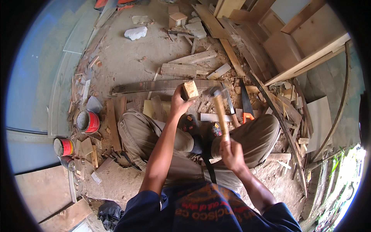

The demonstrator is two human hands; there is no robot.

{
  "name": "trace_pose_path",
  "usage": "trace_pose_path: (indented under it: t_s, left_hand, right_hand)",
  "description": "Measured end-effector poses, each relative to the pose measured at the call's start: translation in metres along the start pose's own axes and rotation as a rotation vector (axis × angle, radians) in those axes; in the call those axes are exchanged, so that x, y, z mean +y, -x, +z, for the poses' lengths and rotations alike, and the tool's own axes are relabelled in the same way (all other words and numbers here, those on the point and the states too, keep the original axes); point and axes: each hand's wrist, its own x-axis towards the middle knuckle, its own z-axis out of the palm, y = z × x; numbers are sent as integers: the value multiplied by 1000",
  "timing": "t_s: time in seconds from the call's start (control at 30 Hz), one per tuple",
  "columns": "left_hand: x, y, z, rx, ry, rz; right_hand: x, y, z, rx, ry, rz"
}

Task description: The person carves a small block of wood using a chisel and hammer, then uses a hand saw to cut the block. The person holds the wood with one hand and manipulates the tools with the other, producing wood shavings and a cut piece.

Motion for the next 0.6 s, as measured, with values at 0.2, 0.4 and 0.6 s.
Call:
trace_pose_path:
  t_s: [0.2,0.4,0.6]
  left_hand:
    - [10,-1,8,-32,-21,24]
    - [-28,-15,-3,22,140,25]
    - [-5,-2,7,1,-32,20]
  right_hand:
    - [-23,-42,-9,103,-45,-642]
    - [70,-17,21,32,323,-82]
    - [-59,-42,-11,139,-374,-394]
